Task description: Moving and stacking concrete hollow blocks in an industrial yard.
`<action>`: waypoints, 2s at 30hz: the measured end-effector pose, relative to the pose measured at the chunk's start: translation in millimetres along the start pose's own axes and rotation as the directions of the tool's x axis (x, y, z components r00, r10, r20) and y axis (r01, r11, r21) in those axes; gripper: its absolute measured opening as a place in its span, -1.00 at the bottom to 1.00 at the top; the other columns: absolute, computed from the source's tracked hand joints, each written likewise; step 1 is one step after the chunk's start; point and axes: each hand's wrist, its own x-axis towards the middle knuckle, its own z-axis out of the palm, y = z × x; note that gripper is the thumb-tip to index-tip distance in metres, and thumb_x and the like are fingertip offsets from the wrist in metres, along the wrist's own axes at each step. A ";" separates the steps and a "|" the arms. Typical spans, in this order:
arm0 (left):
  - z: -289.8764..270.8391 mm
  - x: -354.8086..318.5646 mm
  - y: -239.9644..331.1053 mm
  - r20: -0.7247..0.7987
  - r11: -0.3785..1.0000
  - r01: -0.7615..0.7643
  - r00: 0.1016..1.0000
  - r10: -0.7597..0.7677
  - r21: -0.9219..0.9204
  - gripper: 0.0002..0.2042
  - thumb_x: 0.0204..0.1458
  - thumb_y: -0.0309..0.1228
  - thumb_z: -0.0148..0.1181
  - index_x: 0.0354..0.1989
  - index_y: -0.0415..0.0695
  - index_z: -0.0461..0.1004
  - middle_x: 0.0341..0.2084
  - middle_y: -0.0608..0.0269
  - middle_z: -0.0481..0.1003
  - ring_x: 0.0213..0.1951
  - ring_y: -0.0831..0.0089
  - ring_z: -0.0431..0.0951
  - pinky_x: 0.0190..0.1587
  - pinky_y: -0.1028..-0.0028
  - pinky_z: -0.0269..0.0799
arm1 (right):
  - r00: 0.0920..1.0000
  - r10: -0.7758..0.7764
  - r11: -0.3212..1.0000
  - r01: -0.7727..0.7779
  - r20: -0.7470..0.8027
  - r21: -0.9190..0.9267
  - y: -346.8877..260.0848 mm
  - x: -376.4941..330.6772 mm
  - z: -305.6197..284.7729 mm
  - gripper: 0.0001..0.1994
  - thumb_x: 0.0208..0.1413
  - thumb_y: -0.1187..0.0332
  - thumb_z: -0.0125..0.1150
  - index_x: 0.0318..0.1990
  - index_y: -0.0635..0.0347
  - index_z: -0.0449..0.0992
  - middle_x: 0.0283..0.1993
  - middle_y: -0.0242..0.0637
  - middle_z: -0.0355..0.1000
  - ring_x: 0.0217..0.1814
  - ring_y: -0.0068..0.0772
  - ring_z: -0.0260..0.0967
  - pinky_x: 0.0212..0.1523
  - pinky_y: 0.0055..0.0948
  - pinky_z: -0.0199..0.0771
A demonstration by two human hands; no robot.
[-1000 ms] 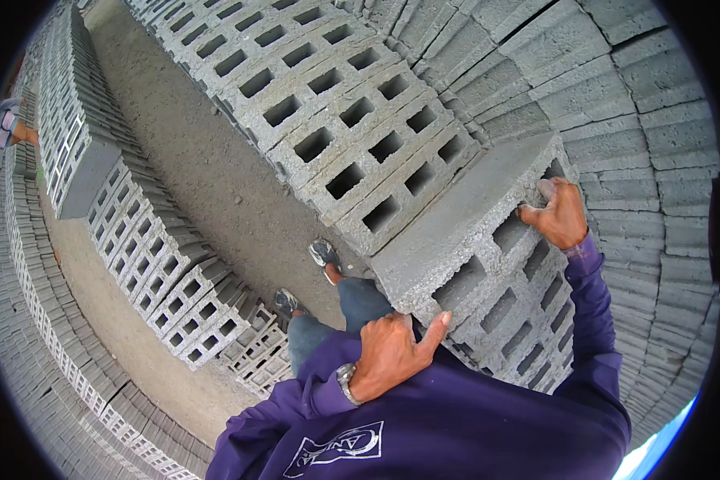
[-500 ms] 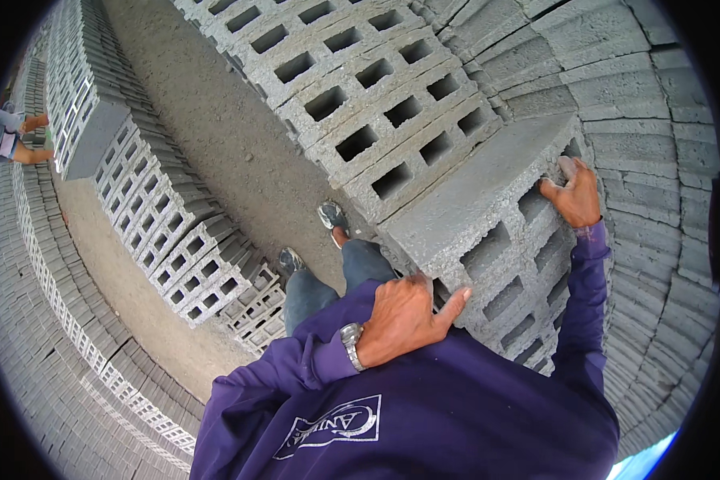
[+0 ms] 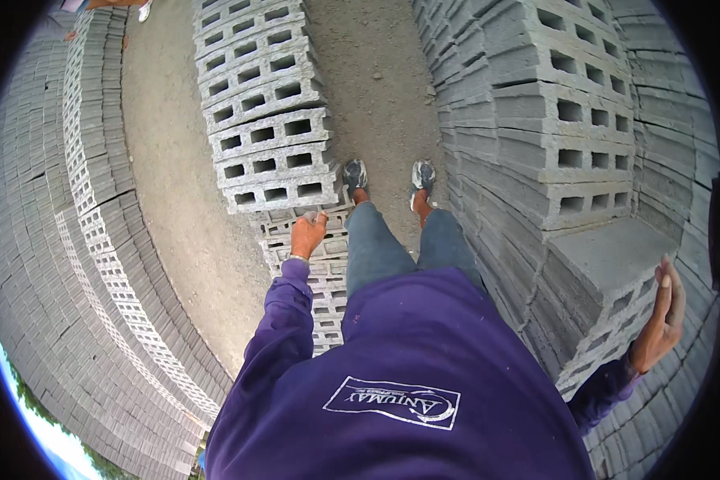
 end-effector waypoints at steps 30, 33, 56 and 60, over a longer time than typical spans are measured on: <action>-58.7 31.6 -198.5 -0.408 0.831 0.517 0.726 -0.553 -0.207 -0.50 -0.37 -0.22 0.36 -0.48 -0.55 0.49 -0.48 -0.36 0.53 -0.35 -0.10 0.58 -0.19 0.15 0.46 | 0.520 0.031 0.976 0.168 0.854 -0.137 -42.9 -341.1 650.9 -0.45 -0.16 -0.03 0.34 -0.40 0.46 0.59 -0.32 0.15 0.52 -0.03 0.09 0.37 0.16 -0.10 0.24; -48.4 -14.0 -156.0 -0.348 0.781 0.567 0.700 -0.624 -0.260 -0.50 -0.37 -0.20 0.35 -0.47 -0.54 0.52 -0.44 -0.42 0.52 -0.32 -0.22 0.57 -0.17 0.08 0.46 | 0.455 0.018 0.960 0.242 0.890 -0.143 -38.0 -301.4 603.2 -0.50 -0.19 0.01 0.35 -0.42 0.44 0.59 -0.33 0.17 0.51 -0.04 0.13 0.36 0.12 -0.09 0.28; -138.1 -200.5 231.9 -0.387 0.852 -0.486 0.836 0.388 -0.196 -0.47 0.04 -0.14 0.25 -0.70 -0.30 0.16 -0.74 0.16 0.17 -0.58 0.39 0.12 -0.50 0.22 0.04 | 0.802 -0.379 0.881 0.465 0.461 -0.086 -78.6 34.4 107.3 -0.56 -0.31 0.11 0.34 -0.55 0.44 0.45 -0.57 0.05 0.37 -0.33 0.09 0.31 -0.10 -0.14 0.33; -132.3 -207.3 308.3 -0.055 0.781 -0.604 0.795 0.604 -0.159 -0.57 0.05 -0.23 0.23 -0.67 -0.29 0.24 -0.67 -0.17 0.35 -0.55 -0.04 0.37 -0.44 0.15 0.22 | 0.861 -0.203 0.913 0.338 0.466 -0.226 -26.0 86.6 52.5 -0.57 -0.33 0.13 0.33 -0.61 0.41 0.37 -0.60 0.06 0.30 -0.35 0.10 0.25 -0.22 -0.07 0.28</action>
